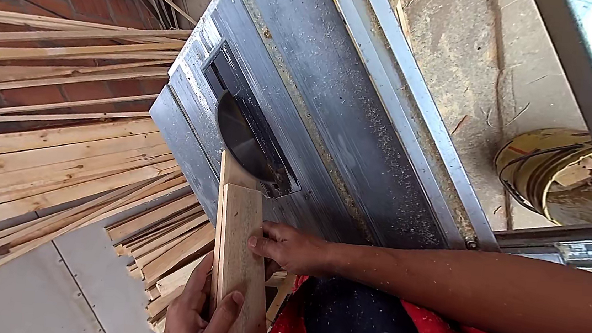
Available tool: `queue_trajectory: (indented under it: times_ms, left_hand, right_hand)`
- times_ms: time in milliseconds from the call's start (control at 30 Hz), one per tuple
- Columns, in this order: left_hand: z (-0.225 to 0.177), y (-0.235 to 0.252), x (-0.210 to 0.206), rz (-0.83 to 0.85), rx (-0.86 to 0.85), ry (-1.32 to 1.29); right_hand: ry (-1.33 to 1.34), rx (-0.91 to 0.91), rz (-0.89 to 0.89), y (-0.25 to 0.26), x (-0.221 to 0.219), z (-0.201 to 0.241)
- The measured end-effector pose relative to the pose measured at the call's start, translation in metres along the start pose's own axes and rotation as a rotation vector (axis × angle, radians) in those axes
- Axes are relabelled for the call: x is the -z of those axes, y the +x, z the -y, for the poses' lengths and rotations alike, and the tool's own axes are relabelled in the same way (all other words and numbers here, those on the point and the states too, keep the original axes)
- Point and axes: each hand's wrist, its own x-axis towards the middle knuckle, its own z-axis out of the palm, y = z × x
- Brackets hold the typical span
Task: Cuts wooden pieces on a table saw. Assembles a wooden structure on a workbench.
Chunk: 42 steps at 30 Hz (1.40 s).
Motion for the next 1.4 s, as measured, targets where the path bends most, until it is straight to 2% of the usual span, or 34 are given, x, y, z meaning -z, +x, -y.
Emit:
queue_trajectory:
  times_ms: [200,367,467,533,633,700,800,900,1167,1267,1400]
  left_hand:
    - [-0.006,0.031,0.006,0.064,0.033,-0.048]
    - [0.0,-0.002,0.036,0.08,0.043,-0.217]
    - [0.005,-0.015,0.066,0.089,-0.046,-0.236]
    - [0.004,-0.023,0.084,0.023,-0.129,-0.288]
    - [0.029,-0.037,0.106,-0.052,-0.213,-0.257]
    - [0.038,-0.038,0.1,-0.058,-0.204,-0.341]
    - [0.027,-0.035,0.064,-0.262,-0.099,-0.316]
    - [0.023,-0.026,0.049,-0.389,-0.156,-0.362]
    - [-0.032,0.012,0.041,-0.383,-0.236,-0.287]
    - [-0.014,0.009,0.044,-0.399,-0.277,-0.304]
    - [-0.012,0.007,0.034,-0.509,-0.255,-0.29]
  right_hand:
    - [0.066,0.043,-0.024,0.006,0.002,0.002]
    - [0.171,0.03,0.048,0.019,-0.009,0.003]
    - [0.234,0.109,0.088,0.028,-0.028,0.011]
    - [0.292,0.185,0.049,0.033,-0.043,0.019]
    - [0.419,0.25,-0.003,0.038,-0.052,0.028]
    - [0.488,0.263,-0.029,0.04,-0.049,0.03]
    - [0.513,0.278,-0.021,0.038,-0.045,0.032]
    - [0.538,0.292,0.011,0.034,-0.045,0.033]
    - [0.576,0.266,0.036,0.034,-0.036,0.038]
    - [0.587,0.273,0.046,0.036,-0.033,0.037]
    - [0.584,0.261,0.03,0.033,-0.032,0.039]
